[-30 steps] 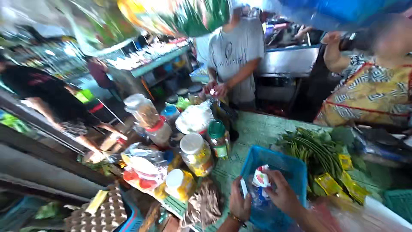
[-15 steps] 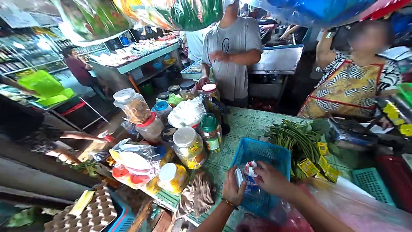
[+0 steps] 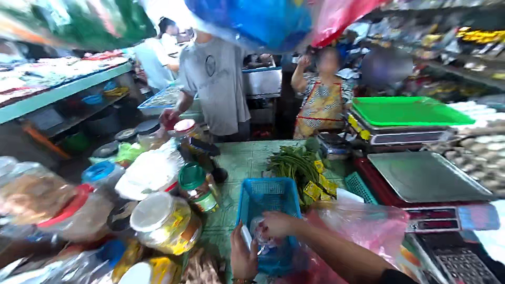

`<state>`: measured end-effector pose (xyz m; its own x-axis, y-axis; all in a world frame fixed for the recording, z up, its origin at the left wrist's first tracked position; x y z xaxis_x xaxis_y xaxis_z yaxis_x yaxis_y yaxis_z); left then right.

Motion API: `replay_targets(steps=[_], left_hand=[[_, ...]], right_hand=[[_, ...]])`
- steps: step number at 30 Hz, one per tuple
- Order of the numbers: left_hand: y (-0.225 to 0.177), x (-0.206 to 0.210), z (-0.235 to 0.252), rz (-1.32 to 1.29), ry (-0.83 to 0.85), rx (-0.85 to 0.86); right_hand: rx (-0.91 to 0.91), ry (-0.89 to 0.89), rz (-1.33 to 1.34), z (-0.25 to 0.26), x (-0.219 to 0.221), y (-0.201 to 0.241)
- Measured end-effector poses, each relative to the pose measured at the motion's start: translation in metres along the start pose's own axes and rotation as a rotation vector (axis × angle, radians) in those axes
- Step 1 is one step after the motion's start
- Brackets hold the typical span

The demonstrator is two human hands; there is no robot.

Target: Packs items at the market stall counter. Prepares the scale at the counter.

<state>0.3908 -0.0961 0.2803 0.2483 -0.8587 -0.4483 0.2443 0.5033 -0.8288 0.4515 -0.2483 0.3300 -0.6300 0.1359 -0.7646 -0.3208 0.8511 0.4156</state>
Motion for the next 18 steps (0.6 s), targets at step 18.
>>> replay_targets(steps=[18], left_hand=[[-0.077,0.056,0.036,0.556,0.495,0.129]], right_hand=[[-0.127,-0.7,0.432,-0.062,0.072,-0.081]])
Point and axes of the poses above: each hand's wrist, its own z-axis towards the middle knuckle, its own x-axis out of the palm, y = z × x, the point moved 6 cm from there along z, towards the middle knuckle, and after that the axes turned 4 degrees about -z, right-handed, at the moved point
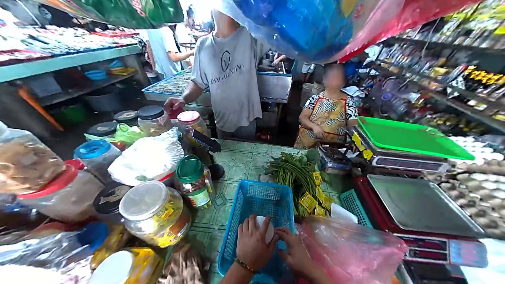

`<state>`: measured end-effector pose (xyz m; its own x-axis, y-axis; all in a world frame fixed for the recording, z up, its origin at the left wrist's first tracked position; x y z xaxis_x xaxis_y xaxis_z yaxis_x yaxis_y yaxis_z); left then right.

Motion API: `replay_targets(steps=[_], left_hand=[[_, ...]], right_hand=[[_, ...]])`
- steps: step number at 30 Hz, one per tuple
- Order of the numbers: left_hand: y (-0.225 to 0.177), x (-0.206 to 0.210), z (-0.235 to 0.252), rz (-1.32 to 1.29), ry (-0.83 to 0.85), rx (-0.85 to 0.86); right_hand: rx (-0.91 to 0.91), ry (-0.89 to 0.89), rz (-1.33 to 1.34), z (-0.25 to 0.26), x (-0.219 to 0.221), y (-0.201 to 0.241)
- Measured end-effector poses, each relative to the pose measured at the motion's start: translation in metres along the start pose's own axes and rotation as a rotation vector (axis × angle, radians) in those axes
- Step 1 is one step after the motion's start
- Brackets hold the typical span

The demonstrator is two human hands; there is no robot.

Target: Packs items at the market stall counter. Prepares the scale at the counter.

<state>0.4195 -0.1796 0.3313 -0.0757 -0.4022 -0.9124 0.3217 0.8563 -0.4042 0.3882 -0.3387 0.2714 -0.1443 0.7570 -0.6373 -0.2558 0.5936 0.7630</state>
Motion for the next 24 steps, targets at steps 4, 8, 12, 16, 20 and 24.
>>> replay_targets(steps=[4,8,12,16,20,24], left_hand=[[-0.006,0.017,0.0,0.056,-0.127,0.08],[0.004,0.011,-0.004,-0.057,-0.109,0.05],[-0.008,0.017,-0.009,-0.05,-0.06,0.148],[-0.005,0.02,-0.005,-0.002,-0.109,0.243],[0.0,0.008,0.01,-0.084,0.211,0.509],[-0.021,-0.033,0.02,-0.489,0.62,0.532]], right_hand=[[0.005,0.044,-0.152,0.004,-0.002,0.003],[0.0,0.085,-0.229,0.004,0.005,0.012],[0.038,0.084,-0.287,-0.002,0.0,0.002],[0.118,0.044,-0.348,0.0,0.004,0.014],[0.153,0.052,-0.317,0.001,-0.002,0.013],[0.162,0.081,-0.275,0.003,-0.003,0.019]])
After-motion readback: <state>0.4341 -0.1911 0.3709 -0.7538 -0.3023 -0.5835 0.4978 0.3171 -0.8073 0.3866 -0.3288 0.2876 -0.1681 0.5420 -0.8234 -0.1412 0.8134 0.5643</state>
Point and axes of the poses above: each hand's wrist, its own z-axis towards the middle knuckle, its own x-axis out of the palm, y = z × x, the point moved 6 cm from there along z, towards the middle knuckle, and after that the axes turned 4 degrees about -z, right-handed, at the moved point
